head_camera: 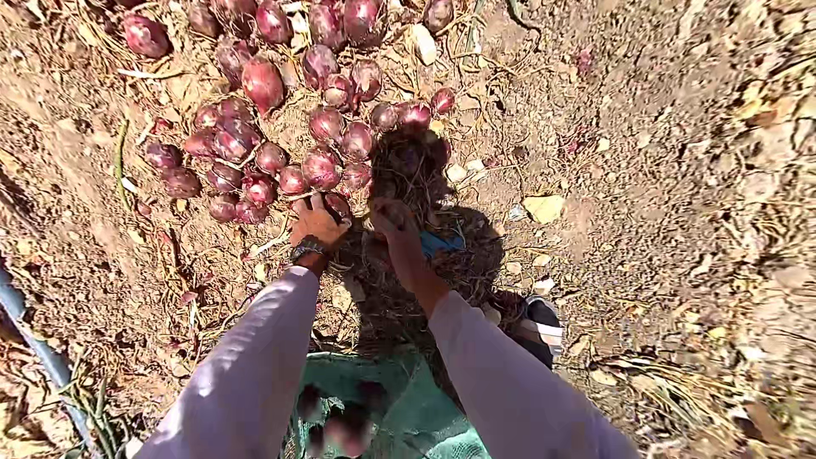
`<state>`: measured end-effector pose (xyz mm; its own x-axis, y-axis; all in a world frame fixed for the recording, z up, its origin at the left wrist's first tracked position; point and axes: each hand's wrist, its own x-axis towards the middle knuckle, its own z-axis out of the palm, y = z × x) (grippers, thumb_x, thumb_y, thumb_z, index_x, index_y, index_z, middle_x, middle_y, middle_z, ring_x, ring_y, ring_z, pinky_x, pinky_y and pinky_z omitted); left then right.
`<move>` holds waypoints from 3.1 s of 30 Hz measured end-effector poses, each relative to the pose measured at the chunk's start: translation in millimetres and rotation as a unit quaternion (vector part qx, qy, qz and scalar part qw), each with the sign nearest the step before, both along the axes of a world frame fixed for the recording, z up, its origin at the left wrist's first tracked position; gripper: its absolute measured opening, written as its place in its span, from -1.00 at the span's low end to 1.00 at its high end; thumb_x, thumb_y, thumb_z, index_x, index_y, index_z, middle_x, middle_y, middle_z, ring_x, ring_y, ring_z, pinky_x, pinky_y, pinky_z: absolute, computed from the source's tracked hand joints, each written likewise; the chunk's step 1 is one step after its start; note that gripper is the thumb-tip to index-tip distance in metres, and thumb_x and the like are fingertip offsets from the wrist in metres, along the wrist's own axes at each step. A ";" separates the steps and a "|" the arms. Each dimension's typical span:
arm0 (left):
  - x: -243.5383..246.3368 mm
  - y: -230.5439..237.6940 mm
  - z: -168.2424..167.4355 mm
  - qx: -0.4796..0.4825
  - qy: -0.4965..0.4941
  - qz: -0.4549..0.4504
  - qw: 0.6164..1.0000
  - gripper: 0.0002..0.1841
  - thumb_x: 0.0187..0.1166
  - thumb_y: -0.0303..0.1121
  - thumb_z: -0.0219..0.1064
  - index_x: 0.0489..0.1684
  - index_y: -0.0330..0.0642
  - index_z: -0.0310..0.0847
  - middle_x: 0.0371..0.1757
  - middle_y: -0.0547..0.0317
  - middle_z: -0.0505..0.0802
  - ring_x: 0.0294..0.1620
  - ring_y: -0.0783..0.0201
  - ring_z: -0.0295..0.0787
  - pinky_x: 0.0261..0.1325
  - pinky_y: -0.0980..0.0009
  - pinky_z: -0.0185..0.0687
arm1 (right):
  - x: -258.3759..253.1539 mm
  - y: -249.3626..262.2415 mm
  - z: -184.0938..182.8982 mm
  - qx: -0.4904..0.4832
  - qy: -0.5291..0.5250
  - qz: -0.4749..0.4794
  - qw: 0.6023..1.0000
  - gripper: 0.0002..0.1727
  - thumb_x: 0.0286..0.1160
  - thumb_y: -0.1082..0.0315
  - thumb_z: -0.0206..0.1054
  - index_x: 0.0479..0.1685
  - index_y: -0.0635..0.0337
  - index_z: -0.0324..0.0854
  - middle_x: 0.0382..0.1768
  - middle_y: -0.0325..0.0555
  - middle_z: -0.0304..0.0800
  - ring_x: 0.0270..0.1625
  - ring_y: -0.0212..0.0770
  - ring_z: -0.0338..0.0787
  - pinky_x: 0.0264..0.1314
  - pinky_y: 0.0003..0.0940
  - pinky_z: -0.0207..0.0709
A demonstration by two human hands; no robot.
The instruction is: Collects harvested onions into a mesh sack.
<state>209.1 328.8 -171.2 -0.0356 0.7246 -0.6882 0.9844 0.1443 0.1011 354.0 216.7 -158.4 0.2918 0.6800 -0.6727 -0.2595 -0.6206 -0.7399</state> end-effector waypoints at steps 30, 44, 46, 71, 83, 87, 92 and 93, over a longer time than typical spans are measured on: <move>44.6 87.4 5.7 0.018 -0.021 -0.181 0.983 0.35 -0.18 -0.12 0.85 0.88 0.34 -0.02 0.80 -0.58 0.01 0.34 -0.62 0.55 0.14 -0.45 0.61 | 19.6 138.8 -44.7 0.025 -0.512 0.501 0.697 -0.36 0.46 0.26 0.44 0.63 -0.22 0.52 0.89 0.25 -0.14 0.72 0.57 0.18 0.47 0.35 0.51; -180.5 -250.3 84.1 -0.434 -0.225 0.279 0.827 -0.47 0.84 0.04 -0.05 0.22 -0.22 0.66 -0.03 -0.14 0.83 -0.02 0.04 0.81 0.04 0.03 0.76 | -95.9 -228.3 45.8 -0.282 0.328 0.187 0.882 -0.30 0.46 -0.03 0.48 0.60 -0.06 0.43 0.18 0.10 0.78 0.10 0.09 0.84 0.09 0.17 0.77; -193.7 -272.9 78.7 -0.481 -0.168 -0.011 0.860 -0.53 0.78 -0.05 0.09 0.24 -0.23 0.76 0.23 -0.17 0.85 0.34 -0.07 0.76 0.47 -0.17 0.56 | -102.0 -277.9 43.0 -0.340 0.255 0.401 0.812 -0.34 0.54 -0.07 0.41 0.48 0.19 0.54 0.15 0.22 0.80 0.14 0.14 0.83 0.14 0.22 0.71; -60.6 51.9 17.1 0.060 -0.038 -0.015 0.997 -0.42 0.70 0.06 0.06 0.46 -0.20 0.53 0.40 -0.47 0.68 0.37 -0.49 0.66 0.25 -0.52 0.51 | 79.4 129.4 -19.4 -0.171 -0.472 0.396 0.769 -0.07 0.19 0.01 0.52 0.64 0.20 0.31 0.33 0.44 0.60 0.31 0.43 0.70 0.14 0.47 0.57; -94.1 19.5 44.4 0.000 -0.024 -0.141 0.990 -0.46 0.44 -0.05 0.43 0.38 -0.09 0.65 0.19 -0.40 0.79 0.21 -0.47 0.75 0.12 -0.55 0.57 | 140.9 96.4 -36.5 -0.097 -0.436 0.346 0.825 0.10 -0.29 -0.41 0.70 0.49 -0.09 0.56 0.62 0.34 0.33 0.57 0.32 0.47 0.44 0.40 0.46; -131.1 -45.4 32.1 -0.066 0.036 -0.095 0.993 -0.29 0.24 0.08 0.60 0.43 0.01 0.62 0.35 -0.40 0.71 0.21 -0.49 0.72 0.05 -0.54 0.61 | 127.0 91.6 -44.1 -0.083 -0.432 0.283 0.852 0.07 -0.34 -0.38 0.72 0.46 -0.21 0.60 0.68 0.30 0.25 0.56 0.31 0.47 0.36 0.43 0.50; -147.8 -86.8 -0.6 -0.106 0.083 -0.074 0.988 -0.06 0.23 0.21 0.62 0.73 0.20 0.36 0.62 -0.43 0.49 0.24 -0.50 0.70 0.10 -0.50 0.62 | 12.0 -33.8 29.9 0.035 -0.034 0.047 0.998 -0.36 0.40 0.00 0.49 0.52 -0.14 0.50 -0.04 -0.08 0.78 -0.26 -0.21 0.81 -0.33 -0.18 0.77; -141.2 -84.1 2.9 -0.108 0.070 -0.041 0.991 -0.07 0.24 0.20 0.61 0.72 0.15 0.38 0.55 -0.42 0.56 0.26 -0.49 0.70 0.14 -0.50 0.60 | -16.5 -78.2 38.2 0.011 0.117 0.018 0.993 -0.43 0.47 -0.14 0.38 0.46 -0.20 0.52 -0.17 -0.06 0.82 -0.36 -0.18 0.82 -0.38 -0.17 0.77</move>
